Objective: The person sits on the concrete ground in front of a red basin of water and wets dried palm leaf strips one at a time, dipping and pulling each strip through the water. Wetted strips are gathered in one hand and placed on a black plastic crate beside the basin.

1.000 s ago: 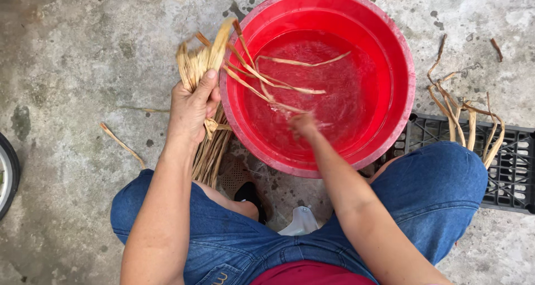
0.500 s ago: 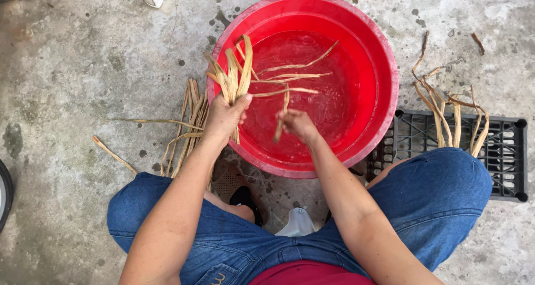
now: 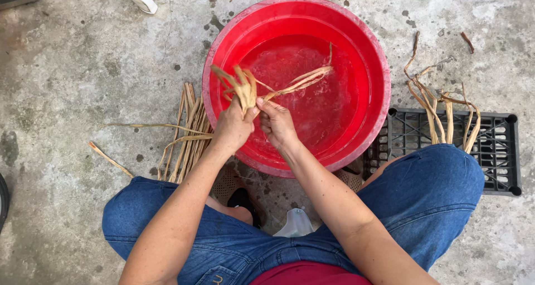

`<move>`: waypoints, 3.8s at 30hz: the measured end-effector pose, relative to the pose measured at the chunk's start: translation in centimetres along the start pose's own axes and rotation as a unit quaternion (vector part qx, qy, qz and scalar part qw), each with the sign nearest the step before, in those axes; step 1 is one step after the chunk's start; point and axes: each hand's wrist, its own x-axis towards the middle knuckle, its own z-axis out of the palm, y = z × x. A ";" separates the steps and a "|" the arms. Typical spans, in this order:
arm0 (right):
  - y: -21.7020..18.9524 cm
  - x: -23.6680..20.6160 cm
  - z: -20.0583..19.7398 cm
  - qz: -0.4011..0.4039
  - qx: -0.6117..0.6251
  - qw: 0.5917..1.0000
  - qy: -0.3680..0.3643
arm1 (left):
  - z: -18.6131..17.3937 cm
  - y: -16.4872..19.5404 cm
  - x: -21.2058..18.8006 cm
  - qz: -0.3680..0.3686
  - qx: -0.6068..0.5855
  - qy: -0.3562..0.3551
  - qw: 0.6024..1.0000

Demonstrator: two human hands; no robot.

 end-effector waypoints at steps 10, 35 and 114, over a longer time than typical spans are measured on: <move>-2.1 8.2 -12.5 -0.033 0.099 0.989 0.106 | -4.4 2.1 -5.6 0.069 -0.174 -0.107 0.976; -4.6 7.4 -16.6 0.012 0.144 0.978 0.153 | -12.1 -0.5 -6.5 0.019 -0.146 -0.017 0.989; 2.2 1.0 -5.6 0.157 -0.354 0.914 -0.123 | 6.0 -5.4 8.5 -0.056 -0.197 -0.025 0.978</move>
